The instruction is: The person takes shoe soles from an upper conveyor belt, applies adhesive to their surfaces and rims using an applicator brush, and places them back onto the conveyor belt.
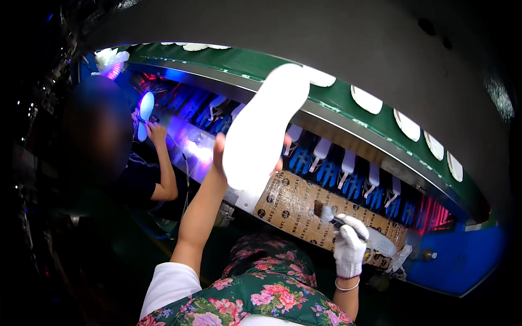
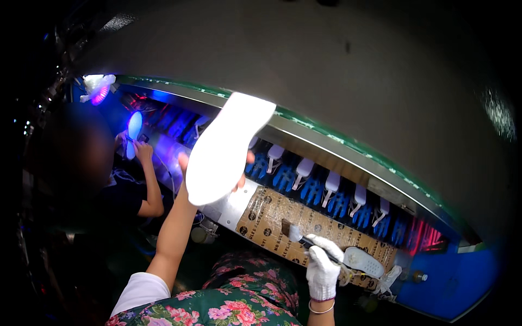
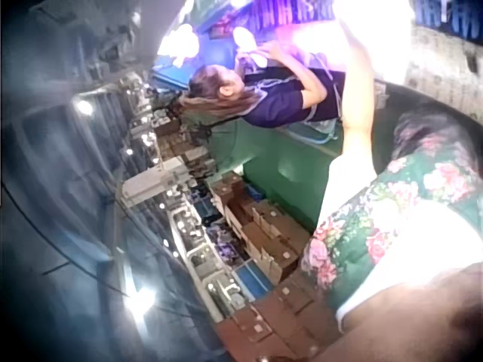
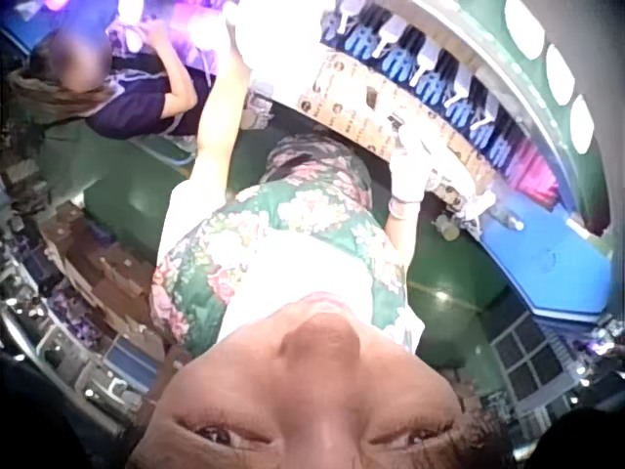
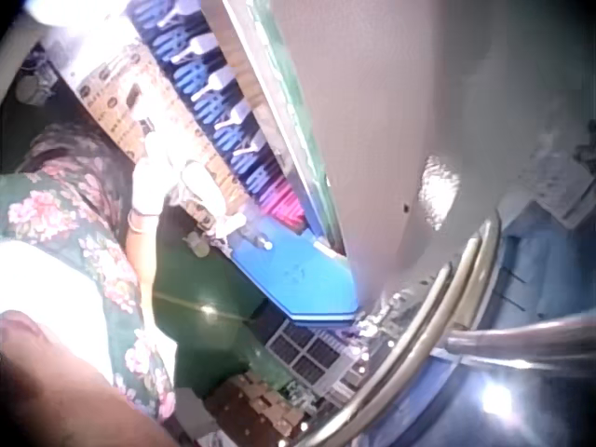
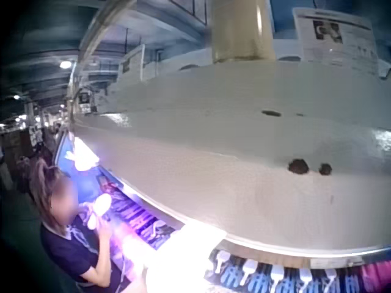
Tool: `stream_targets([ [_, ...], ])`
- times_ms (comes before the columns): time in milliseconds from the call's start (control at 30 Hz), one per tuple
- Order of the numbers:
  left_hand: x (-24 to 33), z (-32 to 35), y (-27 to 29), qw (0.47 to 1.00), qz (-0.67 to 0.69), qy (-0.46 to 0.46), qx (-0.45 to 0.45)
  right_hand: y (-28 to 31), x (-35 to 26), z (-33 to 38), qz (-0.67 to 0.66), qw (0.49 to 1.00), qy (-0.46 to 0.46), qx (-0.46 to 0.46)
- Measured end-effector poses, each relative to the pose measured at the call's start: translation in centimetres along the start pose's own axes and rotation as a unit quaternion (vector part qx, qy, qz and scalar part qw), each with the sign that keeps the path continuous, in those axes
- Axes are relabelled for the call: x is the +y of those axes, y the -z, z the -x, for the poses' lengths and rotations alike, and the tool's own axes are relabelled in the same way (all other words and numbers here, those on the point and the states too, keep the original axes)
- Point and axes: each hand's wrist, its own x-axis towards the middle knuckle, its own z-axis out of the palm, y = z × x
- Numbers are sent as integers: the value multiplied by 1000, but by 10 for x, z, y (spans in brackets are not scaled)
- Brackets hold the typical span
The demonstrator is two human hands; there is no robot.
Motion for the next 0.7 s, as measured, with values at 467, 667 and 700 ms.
stream_targets([
  [467, 32, -69, 66, 852, -324, -155, 380, -17, 56, 3, 68, 992, -100, 31],
  [667, 67, -112, 101, 463, -814, -61, 346, -30, 62, 4, 80, 991, -107, 17],
  [700, 68, -120, 101, 511, -786, -50, 344, -32, 65, 5, 85, 990, -114, 16],
])
